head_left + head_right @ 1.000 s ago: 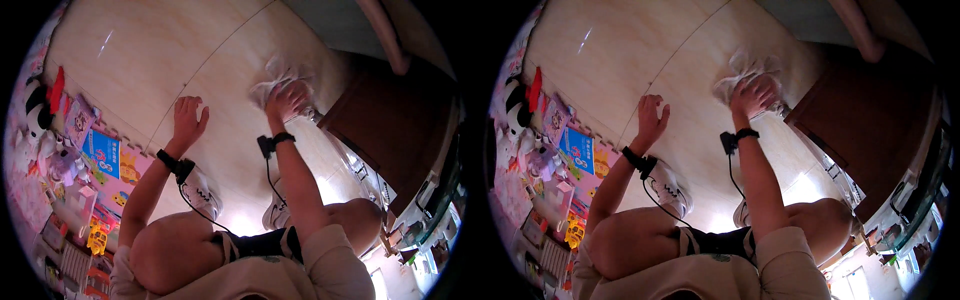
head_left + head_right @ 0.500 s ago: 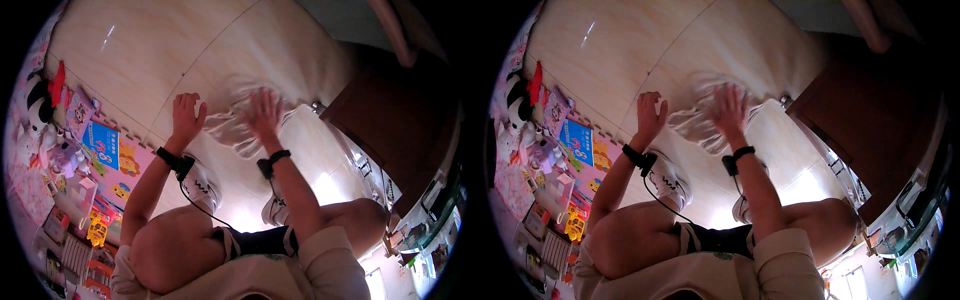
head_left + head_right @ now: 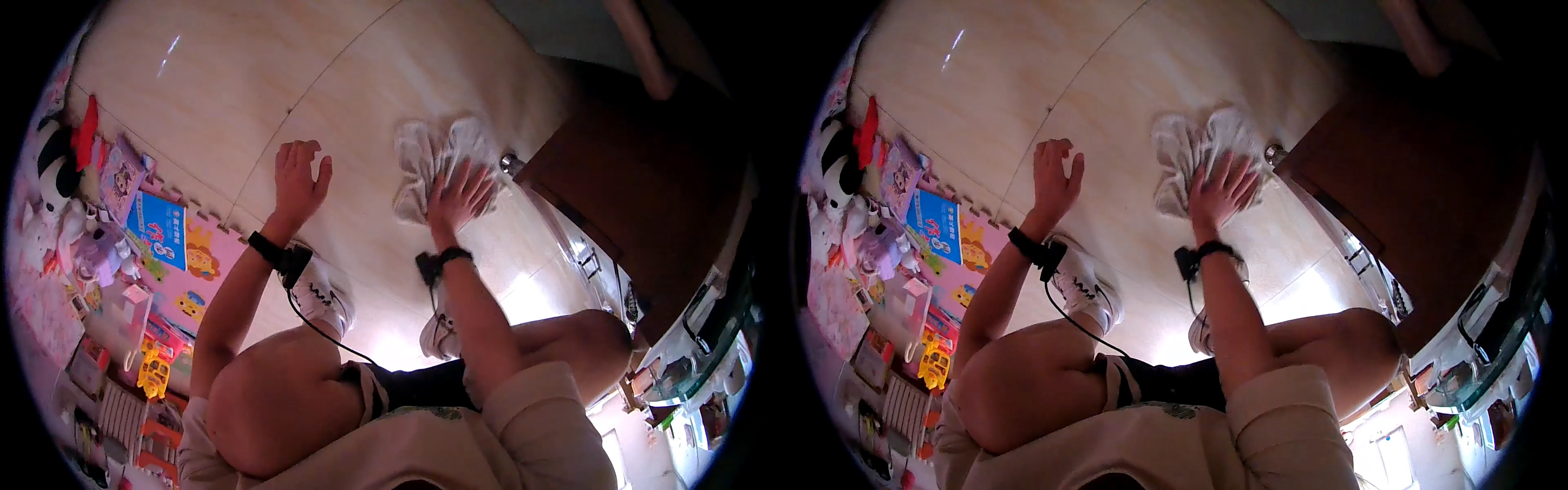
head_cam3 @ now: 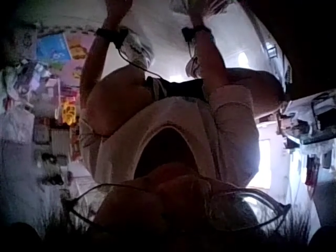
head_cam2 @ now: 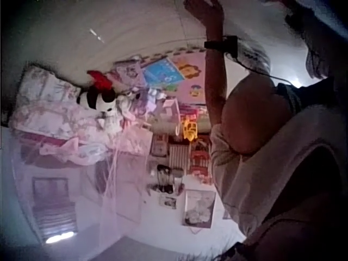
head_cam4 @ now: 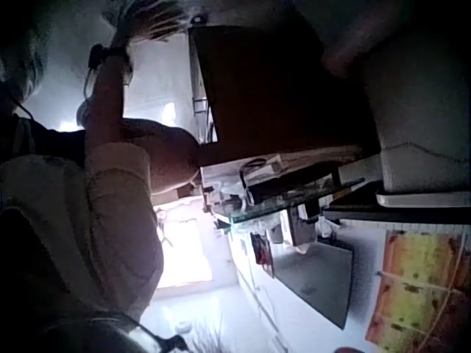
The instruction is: Wiping the tiled floor with a white cloth while wearing wrist tracking devices.
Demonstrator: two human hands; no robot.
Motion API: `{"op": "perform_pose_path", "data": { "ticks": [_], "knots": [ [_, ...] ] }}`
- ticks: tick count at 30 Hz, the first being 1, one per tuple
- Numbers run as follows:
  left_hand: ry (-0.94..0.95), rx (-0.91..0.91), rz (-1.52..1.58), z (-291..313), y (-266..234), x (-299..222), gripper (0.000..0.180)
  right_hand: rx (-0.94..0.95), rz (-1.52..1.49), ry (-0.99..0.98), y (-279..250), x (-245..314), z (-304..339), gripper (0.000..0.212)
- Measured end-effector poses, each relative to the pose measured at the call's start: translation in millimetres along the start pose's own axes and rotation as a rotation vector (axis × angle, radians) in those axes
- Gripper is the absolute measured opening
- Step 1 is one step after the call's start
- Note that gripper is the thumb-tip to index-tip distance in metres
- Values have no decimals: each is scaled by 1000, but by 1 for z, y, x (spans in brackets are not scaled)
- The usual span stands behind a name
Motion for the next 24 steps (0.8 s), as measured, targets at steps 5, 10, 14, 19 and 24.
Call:
{"op": "perform_pose_path", "data": {
  "ticks": [5,10,14,19,24],
  "knots": [
    [13,-7,35,-2,9,-6,22,188,-44,-170,14,19,108,67],
    [-8,2,7,6,3,-6,24,294,-63,-430,10,64,40,67],
    [-53,23,-32,13,3,3,23,15,15,-216,-8,61,-93,77],
    [-67,-40,-24,23,-9,3,23,-91,-3,-227,-9,72,-184,85],
    [-118,-59,-36,55,-38,8,21,52,386,-512,8,164,-132,85]
  ]
}}
Point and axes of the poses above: each hand's wrist, its own z-axis away from the middle knuckle, its own y-axis out of the palm, x = y × z, the point moved 7 cm from there along -z, towards the middle knuckle, and after that the axes turned 9 degrees about x, right-handed, at the moved point
